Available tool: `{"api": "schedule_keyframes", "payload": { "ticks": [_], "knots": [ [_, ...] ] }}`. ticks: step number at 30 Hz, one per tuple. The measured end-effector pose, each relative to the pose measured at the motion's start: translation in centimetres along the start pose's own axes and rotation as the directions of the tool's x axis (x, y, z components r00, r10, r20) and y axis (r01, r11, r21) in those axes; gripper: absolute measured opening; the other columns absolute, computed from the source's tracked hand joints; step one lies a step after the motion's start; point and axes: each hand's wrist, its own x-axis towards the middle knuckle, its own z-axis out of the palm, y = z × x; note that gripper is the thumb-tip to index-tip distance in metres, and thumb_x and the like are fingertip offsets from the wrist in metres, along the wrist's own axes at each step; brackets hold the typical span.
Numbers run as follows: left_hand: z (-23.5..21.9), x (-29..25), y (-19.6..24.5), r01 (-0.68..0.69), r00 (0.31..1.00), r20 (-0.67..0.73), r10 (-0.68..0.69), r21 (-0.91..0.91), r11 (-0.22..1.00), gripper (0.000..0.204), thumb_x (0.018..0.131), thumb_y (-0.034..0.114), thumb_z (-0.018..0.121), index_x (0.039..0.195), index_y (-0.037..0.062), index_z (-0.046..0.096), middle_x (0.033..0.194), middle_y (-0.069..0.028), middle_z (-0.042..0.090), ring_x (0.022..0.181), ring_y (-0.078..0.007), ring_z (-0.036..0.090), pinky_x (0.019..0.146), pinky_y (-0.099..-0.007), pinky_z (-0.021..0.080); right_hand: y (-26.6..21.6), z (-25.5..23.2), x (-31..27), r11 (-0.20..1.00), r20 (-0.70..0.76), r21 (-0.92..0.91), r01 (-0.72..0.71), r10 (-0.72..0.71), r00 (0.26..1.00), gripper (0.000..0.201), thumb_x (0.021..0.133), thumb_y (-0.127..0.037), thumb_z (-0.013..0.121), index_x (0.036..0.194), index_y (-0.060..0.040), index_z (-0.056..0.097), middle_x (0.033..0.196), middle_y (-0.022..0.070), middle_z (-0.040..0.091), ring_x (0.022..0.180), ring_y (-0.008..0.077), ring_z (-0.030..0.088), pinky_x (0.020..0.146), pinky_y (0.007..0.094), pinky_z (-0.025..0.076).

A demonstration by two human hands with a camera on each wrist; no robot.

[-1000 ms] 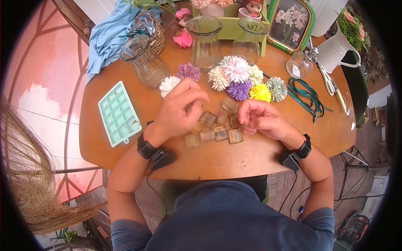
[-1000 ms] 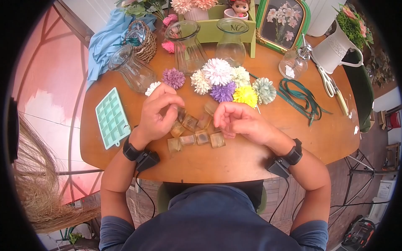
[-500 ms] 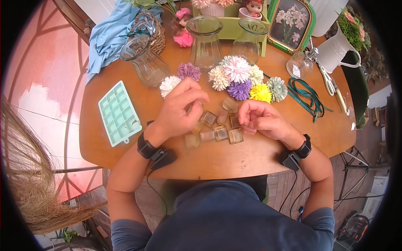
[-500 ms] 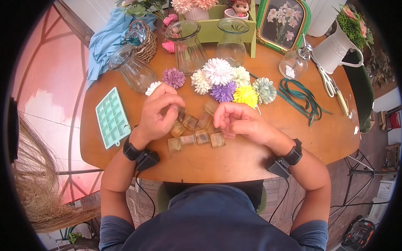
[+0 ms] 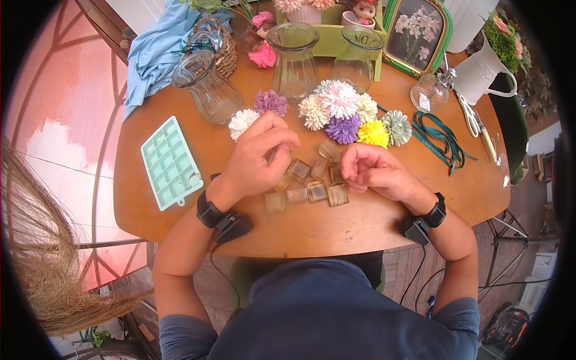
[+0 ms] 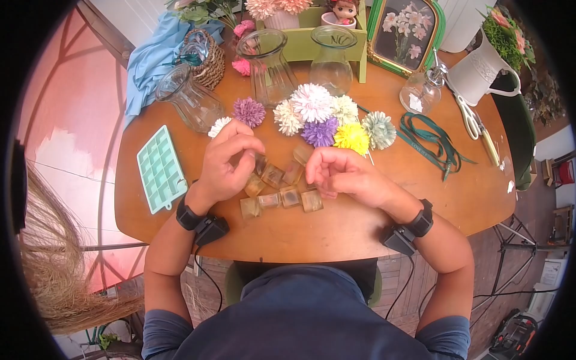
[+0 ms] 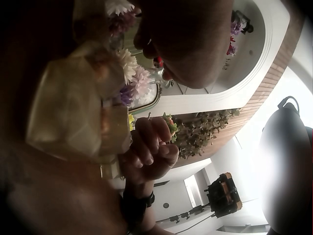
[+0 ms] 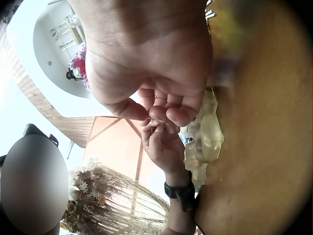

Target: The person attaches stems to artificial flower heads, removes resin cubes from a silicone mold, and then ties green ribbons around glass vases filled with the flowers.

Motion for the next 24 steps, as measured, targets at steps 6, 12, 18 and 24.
{"api": "schedule_keyframes", "payload": {
  "ticks": [6, 12, 18, 24],
  "knots": [
    [0.0, 0.0, 0.0, -0.002, 1.0, -0.003, 0.002, 0.004, 1.0, 0.02, 0.078, -0.008, 0.056, 0.091, 0.0041, 0.065, 0.087, -0.0059, 0.052, 0.07, -0.0167, 0.052, 0.061, -0.028, 0.042, 0.0, 0.0, 0.0, 1.0, -0.007, -0.009, -0.007, 0.007, 1.0, 0.024, 0.074, 0.001, 0.052, 0.097, -0.0018, 0.058, 0.078, -0.0002, 0.053, 0.066, 0.0078, 0.047, 0.063, 0.0228, 0.04],
    [0.0, 0.0, 0.1, 0.0, 1.0, -0.001, 0.0, 0.006, 1.0, 0.02, 0.078, -0.008, 0.056, 0.091, 0.0041, 0.064, 0.086, -0.0059, 0.052, 0.07, -0.0167, 0.052, 0.061, -0.0279, 0.042, 0.0, 0.2, 0.0, 1.0, -0.009, -0.006, 0.001, -0.001, 1.0, 0.021, 0.076, 0.006, 0.052, 0.096, -0.0002, 0.057, 0.077, 0.0023, 0.049, 0.063, 0.0103, 0.045, 0.058, 0.0249, 0.037],
    [0.1, 0.1, 0.2, 0.003, 1.0, 0.005, -0.003, 0.012, 1.0, 0.019, 0.078, -0.008, 0.056, 0.09, 0.0039, 0.065, 0.087, -0.0064, 0.053, 0.071, -0.0175, 0.053, 0.061, -0.028, 0.043, -0.4, 0.3, -0.2, 0.996, 0.007, -0.075, -0.046, 0.047, 0.999, 0.023, 0.078, -0.001, 0.052, 0.099, -0.0034, 0.059, 0.078, -0.002, 0.052, 0.066, 0.006, 0.047, 0.062, 0.0216, 0.039],
    [0.0, 0.0, 0.6, 0.048, 0.998, 0.041, -0.049, 0.032, 0.998, 0.018, 0.078, -0.008, 0.055, 0.088, 0.003, 0.065, 0.088, -0.0075, 0.054, 0.076, -0.0186, 0.054, 0.066, -0.0281, 0.044, -4.7, -2.0, -1.5, 0.761, -0.298, -0.649, -0.017, -0.234, 0.925, 0.019, 0.085, -0.013, 0.054, 0.103, -0.0058, 0.059, 0.083, -0.0017, 0.054, 0.073, 0.0071, 0.05, 0.062, 0.0238, 0.041]
  ]
}}
